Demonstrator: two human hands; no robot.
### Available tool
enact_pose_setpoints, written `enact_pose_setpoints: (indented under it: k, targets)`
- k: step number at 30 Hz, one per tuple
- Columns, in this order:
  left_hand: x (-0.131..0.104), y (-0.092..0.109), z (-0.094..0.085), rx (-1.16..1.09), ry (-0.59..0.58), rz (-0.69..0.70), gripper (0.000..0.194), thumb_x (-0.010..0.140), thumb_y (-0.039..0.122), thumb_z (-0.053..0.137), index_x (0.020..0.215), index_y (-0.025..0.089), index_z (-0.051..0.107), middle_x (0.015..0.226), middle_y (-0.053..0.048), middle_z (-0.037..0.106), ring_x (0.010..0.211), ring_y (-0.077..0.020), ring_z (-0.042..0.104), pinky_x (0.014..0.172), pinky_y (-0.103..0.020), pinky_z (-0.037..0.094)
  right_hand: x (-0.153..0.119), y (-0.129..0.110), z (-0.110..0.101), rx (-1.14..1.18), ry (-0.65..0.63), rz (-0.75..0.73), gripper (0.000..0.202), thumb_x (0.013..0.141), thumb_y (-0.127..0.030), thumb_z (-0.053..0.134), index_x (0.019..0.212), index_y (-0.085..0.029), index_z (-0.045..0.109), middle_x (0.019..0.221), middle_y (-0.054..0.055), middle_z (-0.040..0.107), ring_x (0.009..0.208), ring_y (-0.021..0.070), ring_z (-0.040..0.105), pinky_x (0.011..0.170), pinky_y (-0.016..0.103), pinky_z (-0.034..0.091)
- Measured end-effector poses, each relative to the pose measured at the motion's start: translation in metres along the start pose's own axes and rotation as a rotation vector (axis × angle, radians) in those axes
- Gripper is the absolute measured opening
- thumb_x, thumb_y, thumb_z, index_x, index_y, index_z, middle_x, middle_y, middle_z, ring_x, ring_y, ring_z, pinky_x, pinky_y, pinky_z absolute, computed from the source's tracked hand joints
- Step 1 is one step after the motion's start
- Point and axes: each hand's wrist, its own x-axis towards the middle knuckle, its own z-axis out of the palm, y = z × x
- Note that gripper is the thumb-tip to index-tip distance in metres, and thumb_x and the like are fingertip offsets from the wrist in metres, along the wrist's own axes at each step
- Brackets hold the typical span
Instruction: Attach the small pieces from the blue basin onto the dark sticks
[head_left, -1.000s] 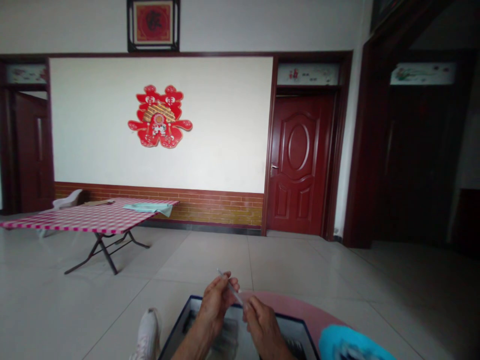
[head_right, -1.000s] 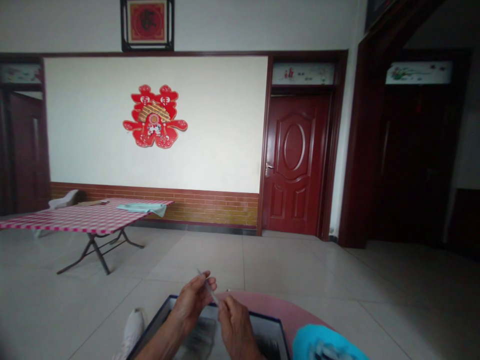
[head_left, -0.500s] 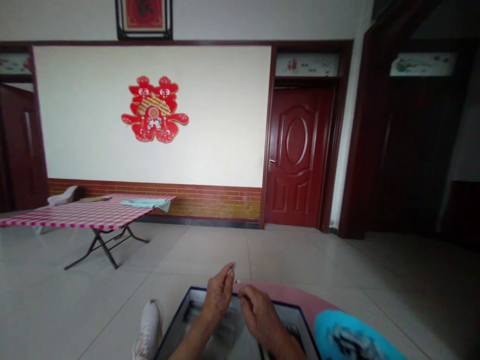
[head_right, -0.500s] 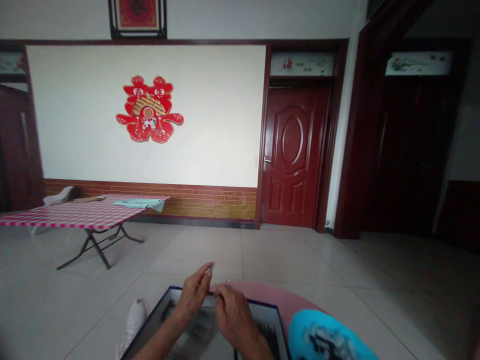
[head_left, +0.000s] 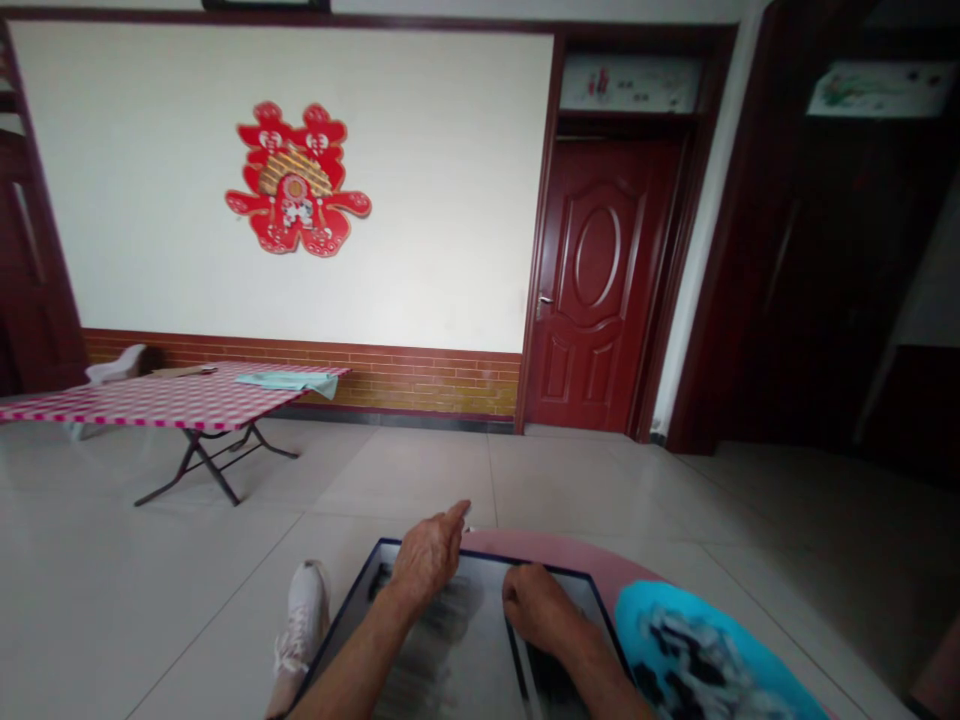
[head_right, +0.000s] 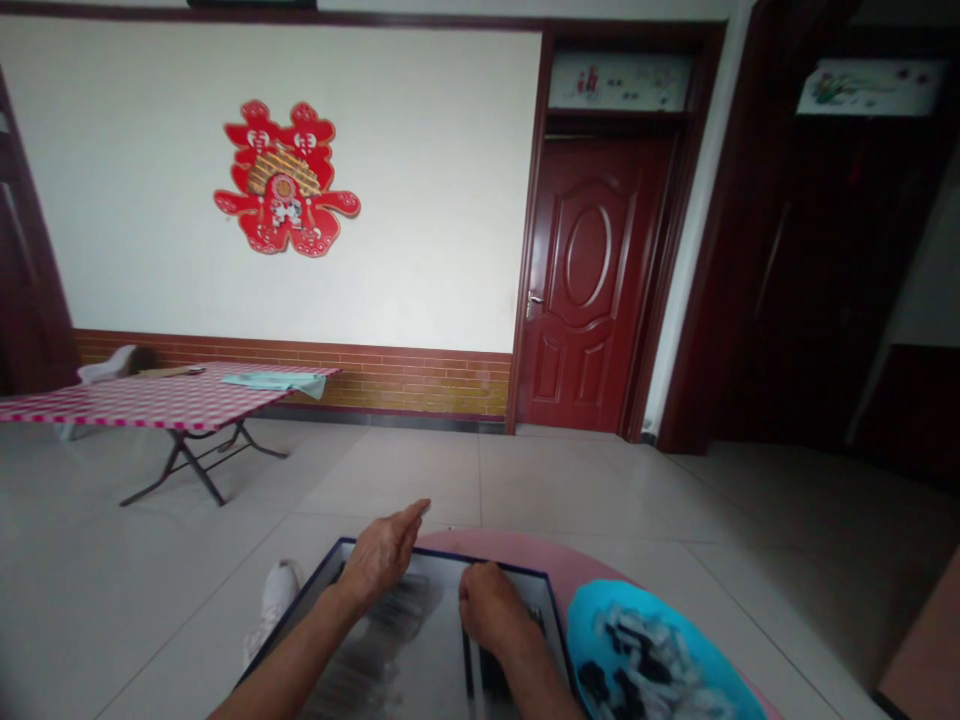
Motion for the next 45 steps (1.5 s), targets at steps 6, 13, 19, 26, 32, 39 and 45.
enact_pose_setpoints:
  k: [6, 13, 19, 26, 32, 39, 45]
  targets:
    - [0.001, -0.003, -0.005, -0.006, -0.007, 0.003, 0.039, 0.092, 0.024, 0.03, 0.126, 0.019, 0.047, 0.095, -0.009, 0.069, 0.084, -0.0204, 0.064, 0.076, -0.029, 0.045, -0.004, -0.006, 0.005, -0.113, -0.01, 0.093, 0.017, 0.063, -0.01, 0.055, 0.07, -0.016, 0.068, 0.078, 0.012, 0.07, 0.076, 0.0231, 0.065, 0.062, 0.028, 0.041]
    - [-0.001, -0.007, -0.002, 0.013, -0.019, -0.019, 0.038, 0.092, 0.025, 0.03, 0.127, 0.021, 0.046, 0.099, -0.007, 0.068, 0.087, -0.0191, 0.063, 0.077, -0.027, 0.045, -0.003, -0.007, 0.015, -0.202, -0.019, 0.159, 0.02, 0.067, -0.007, 0.053, 0.08, -0.012, 0.067, 0.087, 0.017, 0.068, 0.081, 0.0264, 0.065, 0.065, 0.031, 0.044]
    - [-0.001, -0.007, -0.001, 0.024, -0.036, -0.015, 0.039, 0.092, 0.026, 0.029, 0.126, 0.02, 0.048, 0.095, -0.009, 0.069, 0.084, -0.0215, 0.064, 0.075, -0.03, 0.045, -0.004, -0.005, 0.013, -0.232, -0.019, 0.192, 0.028, 0.069, -0.001, 0.046, 0.082, -0.014, 0.067, 0.088, 0.016, 0.068, 0.084, 0.0251, 0.064, 0.067, 0.03, 0.044]
    - [-0.002, 0.0, -0.005, 0.02, -0.045, 0.021, 0.038, 0.092, 0.025, 0.031, 0.125, 0.019, 0.048, 0.095, -0.01, 0.069, 0.086, -0.0226, 0.064, 0.075, -0.031, 0.045, -0.004, -0.003, 0.015, -0.232, -0.019, 0.207, 0.025, 0.069, -0.002, 0.049, 0.084, -0.011, 0.067, 0.089, 0.019, 0.068, 0.084, 0.0281, 0.065, 0.067, 0.032, 0.045]
    - [-0.004, 0.0, -0.002, 0.011, -0.057, 0.039, 0.039, 0.092, 0.024, 0.03, 0.125, 0.017, 0.049, 0.094, -0.012, 0.069, 0.086, -0.0242, 0.064, 0.074, -0.033, 0.047, -0.002, -0.004, 0.022, -0.253, -0.004, 0.226, 0.029, 0.07, 0.002, 0.044, 0.088, -0.006, 0.066, 0.09, 0.022, 0.067, 0.087, 0.0304, 0.064, 0.07, 0.035, 0.046]
    - [-0.005, 0.001, -0.001, 0.032, -0.061, 0.05, 0.038, 0.092, 0.026, 0.03, 0.124, 0.019, 0.049, 0.093, -0.01, 0.069, 0.086, -0.0232, 0.064, 0.074, -0.032, 0.047, -0.003, -0.006, 0.021, -0.27, 0.004, 0.254, 0.024, 0.069, -0.002, 0.05, 0.085, -0.009, 0.067, 0.089, 0.018, 0.069, 0.087, 0.0259, 0.065, 0.071, 0.029, 0.045]
    - [-0.007, 0.001, 0.001, 0.038, -0.078, 0.058, 0.037, 0.092, 0.026, 0.03, 0.124, 0.021, 0.049, 0.093, -0.008, 0.069, 0.087, -0.0211, 0.064, 0.075, -0.029, 0.048, -0.005, -0.012, 0.016, -0.28, 0.025, 0.239, 0.024, 0.069, -0.005, 0.05, 0.086, -0.01, 0.066, 0.091, 0.017, 0.068, 0.09, 0.0256, 0.063, 0.073, 0.028, 0.044]
